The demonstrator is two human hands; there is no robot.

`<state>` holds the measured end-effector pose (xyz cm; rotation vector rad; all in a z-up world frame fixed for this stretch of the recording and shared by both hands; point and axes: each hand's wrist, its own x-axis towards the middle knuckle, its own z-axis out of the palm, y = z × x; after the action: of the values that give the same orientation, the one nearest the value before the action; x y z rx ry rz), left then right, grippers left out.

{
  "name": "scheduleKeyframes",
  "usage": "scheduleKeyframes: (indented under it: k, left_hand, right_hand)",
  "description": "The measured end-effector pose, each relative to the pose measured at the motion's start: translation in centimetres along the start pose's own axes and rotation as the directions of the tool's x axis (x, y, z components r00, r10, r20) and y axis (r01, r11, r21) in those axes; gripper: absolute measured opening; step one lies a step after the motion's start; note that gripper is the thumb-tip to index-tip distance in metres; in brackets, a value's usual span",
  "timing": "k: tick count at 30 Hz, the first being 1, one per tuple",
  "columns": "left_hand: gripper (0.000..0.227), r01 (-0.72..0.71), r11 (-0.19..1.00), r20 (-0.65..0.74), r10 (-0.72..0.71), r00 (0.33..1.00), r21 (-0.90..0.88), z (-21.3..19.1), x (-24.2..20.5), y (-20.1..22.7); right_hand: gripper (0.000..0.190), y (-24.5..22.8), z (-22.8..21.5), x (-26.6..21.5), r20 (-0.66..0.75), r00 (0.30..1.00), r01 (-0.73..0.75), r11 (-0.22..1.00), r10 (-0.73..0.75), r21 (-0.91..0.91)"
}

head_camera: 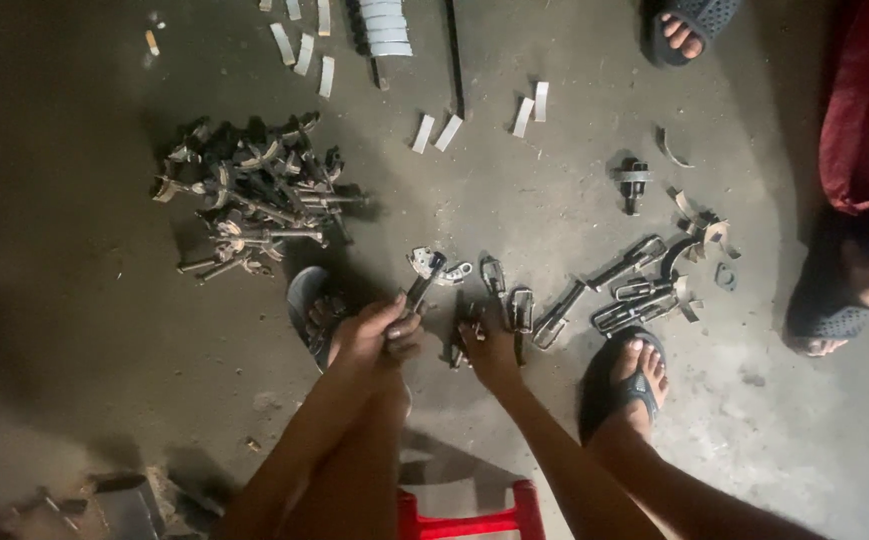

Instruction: The person sits on a low stool and repeatedly picks up small metal components from a pile on the floor, then assembles them by hand into larger units. The assembled units are placed into a growing pile nearby. The person handles the parts one at a time, occasionally adjusting their grip or orientation before joining them.

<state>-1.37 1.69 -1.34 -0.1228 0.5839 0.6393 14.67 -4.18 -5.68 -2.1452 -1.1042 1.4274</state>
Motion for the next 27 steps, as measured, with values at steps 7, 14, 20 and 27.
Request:
scheduleKeyframes:
  k: [7,14,20,27]
  left_hand:
    - [0.033,-0.121,0.814,-0.382,0.390,0.838,0.568,1.9,-1.2,1.2]
    - [0.038,0.153,0.090,-0.145,0.905,0.401,0.984,4.5,-3.8,11.3]
    - [0.028,0.414,-0.026,-0.118,0.941,0.317,0.910,-2.3,-3.2,22.1]
    - [0.022,0.858,-0.512,-0.241,0.828,0.507,0.045,-15.3,-2.3,24.3]
  right_hand:
    - [0.031,3.3,1.5,1.5,0.097,0.995,0.039,0.971,-0.016,-0.236]
    - [0.040,4.5,1.5,1.4,0.203,0.979,0.076,0.950,-0.014,-0.302]
    - [0.034,5.2,1.7,1.4,0.130,0.977,0.204,0.921,-0.169,-0.333]
    - [0.035,6.5,2.1,1.4,0.207,0.978,0.038,0.979,0.005,-0.200]
